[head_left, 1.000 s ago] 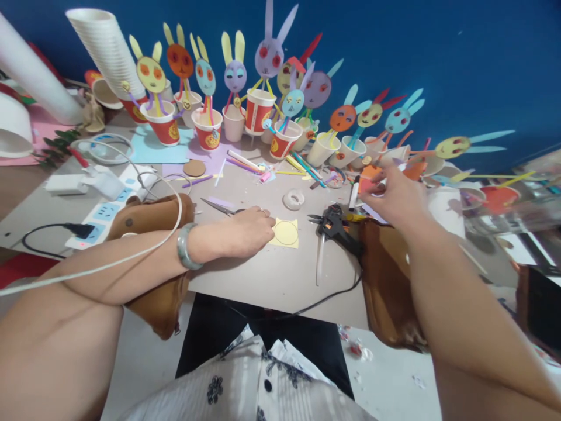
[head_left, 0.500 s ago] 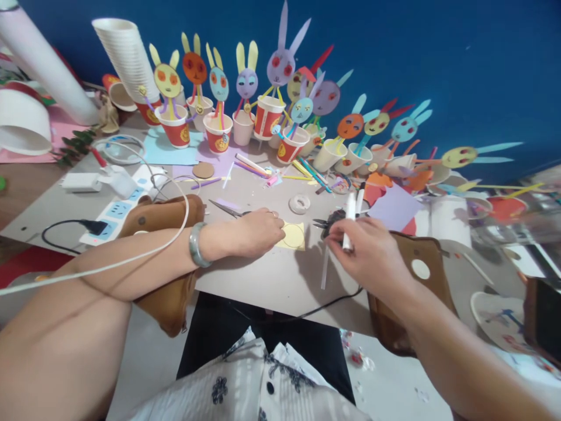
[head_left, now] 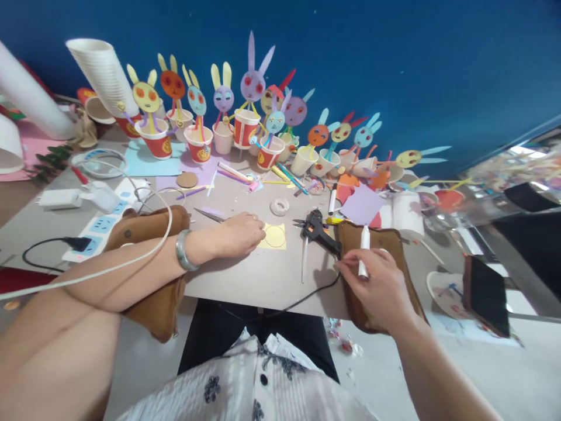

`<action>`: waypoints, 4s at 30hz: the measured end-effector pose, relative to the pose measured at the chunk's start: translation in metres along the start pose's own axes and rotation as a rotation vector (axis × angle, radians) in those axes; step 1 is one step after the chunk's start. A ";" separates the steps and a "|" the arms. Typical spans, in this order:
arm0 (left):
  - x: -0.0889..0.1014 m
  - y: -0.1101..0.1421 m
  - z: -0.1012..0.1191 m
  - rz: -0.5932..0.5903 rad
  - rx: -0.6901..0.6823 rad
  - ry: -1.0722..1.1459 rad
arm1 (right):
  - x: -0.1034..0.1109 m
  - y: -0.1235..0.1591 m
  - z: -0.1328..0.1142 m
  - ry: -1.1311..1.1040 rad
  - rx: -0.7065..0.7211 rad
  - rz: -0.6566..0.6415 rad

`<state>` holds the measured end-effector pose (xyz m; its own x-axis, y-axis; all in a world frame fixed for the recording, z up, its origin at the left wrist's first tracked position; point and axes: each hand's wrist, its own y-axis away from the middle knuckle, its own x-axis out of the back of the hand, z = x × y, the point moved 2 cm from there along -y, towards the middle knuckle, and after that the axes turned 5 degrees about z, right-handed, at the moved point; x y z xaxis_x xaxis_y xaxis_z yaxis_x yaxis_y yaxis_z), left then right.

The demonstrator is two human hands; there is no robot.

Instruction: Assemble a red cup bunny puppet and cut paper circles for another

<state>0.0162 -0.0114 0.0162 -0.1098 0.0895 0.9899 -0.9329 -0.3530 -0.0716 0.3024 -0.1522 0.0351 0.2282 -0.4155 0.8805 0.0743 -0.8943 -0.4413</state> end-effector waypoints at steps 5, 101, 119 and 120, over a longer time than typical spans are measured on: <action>-0.004 0.002 -0.003 0.029 0.005 0.047 | 0.006 -0.006 0.019 0.056 -0.046 0.061; -0.015 -0.013 -0.045 0.245 0.363 0.994 | -0.084 -0.034 -0.079 -0.175 0.160 -0.076; -0.006 -0.011 -0.043 0.214 0.318 0.985 | -0.085 -0.026 -0.088 -0.176 0.125 -0.128; -0.006 -0.011 -0.043 0.216 0.319 0.981 | -0.085 -0.026 -0.088 -0.170 0.126 -0.130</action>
<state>0.0118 0.0320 0.0057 -0.6250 0.6599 0.4171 -0.7429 -0.6669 -0.0581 0.1957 -0.1088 -0.0130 0.3685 -0.2552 0.8939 0.2319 -0.9060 -0.3542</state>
